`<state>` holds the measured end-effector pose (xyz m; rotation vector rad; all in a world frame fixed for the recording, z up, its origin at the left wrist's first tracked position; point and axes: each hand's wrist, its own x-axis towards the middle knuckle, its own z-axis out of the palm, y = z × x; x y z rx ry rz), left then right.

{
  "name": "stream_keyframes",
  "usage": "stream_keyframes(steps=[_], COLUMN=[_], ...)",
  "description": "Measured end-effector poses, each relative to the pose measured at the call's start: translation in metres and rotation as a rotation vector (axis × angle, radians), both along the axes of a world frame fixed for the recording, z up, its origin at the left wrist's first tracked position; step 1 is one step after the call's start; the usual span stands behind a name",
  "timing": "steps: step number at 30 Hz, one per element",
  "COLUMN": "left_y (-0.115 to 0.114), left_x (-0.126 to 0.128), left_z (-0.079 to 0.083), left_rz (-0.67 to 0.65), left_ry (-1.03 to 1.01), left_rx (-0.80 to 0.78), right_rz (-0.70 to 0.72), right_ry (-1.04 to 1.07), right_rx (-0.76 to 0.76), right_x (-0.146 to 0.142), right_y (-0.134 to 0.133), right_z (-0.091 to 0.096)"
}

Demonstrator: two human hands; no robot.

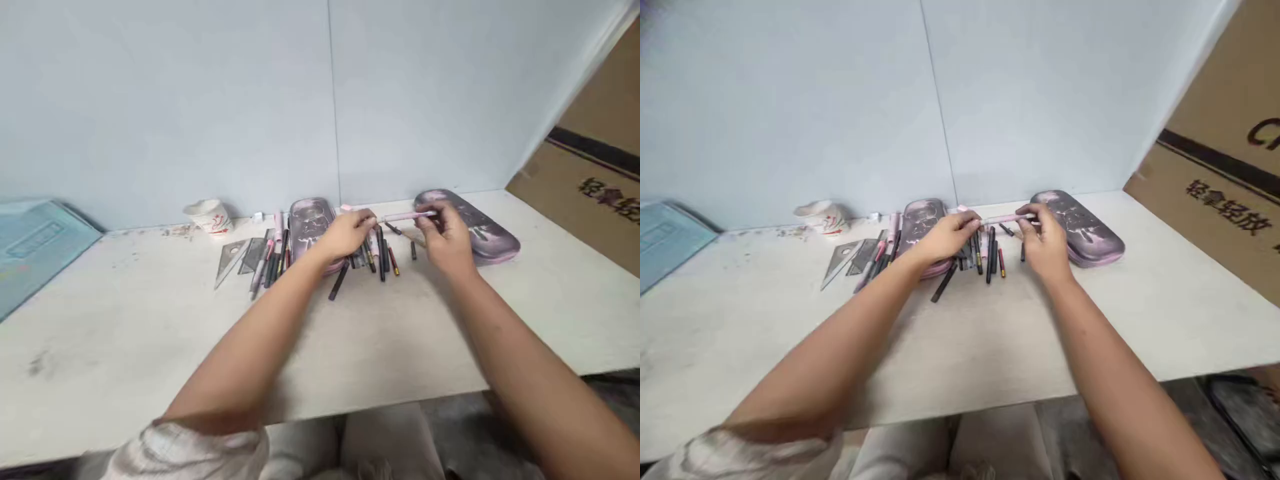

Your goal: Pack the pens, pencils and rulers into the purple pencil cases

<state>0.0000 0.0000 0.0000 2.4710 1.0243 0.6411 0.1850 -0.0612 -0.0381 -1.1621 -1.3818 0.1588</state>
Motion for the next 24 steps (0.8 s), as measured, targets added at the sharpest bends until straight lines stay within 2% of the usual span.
stream_keyframes(steps=[4, 7, 11, 12, 16, 20, 21, 24], left_y=[0.001, 0.002, 0.003, 0.003, 0.003, 0.003, 0.002, 0.002], left_x=[-0.004, -0.005, -0.006, -0.006, -0.008, -0.009, -0.009, -0.008], left_z=[-0.002, -0.003, -0.006, -0.006, -0.009, -0.010, -0.010, -0.009], left_rz=[-0.028, 0.028, 0.064, 0.063, 0.051, 0.062, 0.062, 0.062], left_ry=[0.004, -0.044, -0.088, -0.088, -0.098, -0.105, -0.097, -0.069], left_rx=[-0.052, -0.065, -0.076, -0.083, -0.111, -0.089, -0.080, -0.063], right_rz=[-0.046, -0.068, 0.161, 0.174, 0.035, 0.200, 0.200, 0.035], right_ry=[-0.061, -0.106, 0.007, 0.002, -0.076, 0.038, 0.024, -0.129], right_rx=[-0.175, -0.283, -0.300, -0.313, -0.369, -0.370, -0.377, -0.405], right_x=[-0.004, -0.005, -0.005, -0.005, -0.004, -0.003, -0.003, -0.001], right_y=[-0.004, -0.008, -0.009, -0.009, -0.009, -0.010, -0.010, -0.011], right_z=[0.000, 0.003, 0.005, 0.005, 0.006, 0.007, 0.007, 0.008])
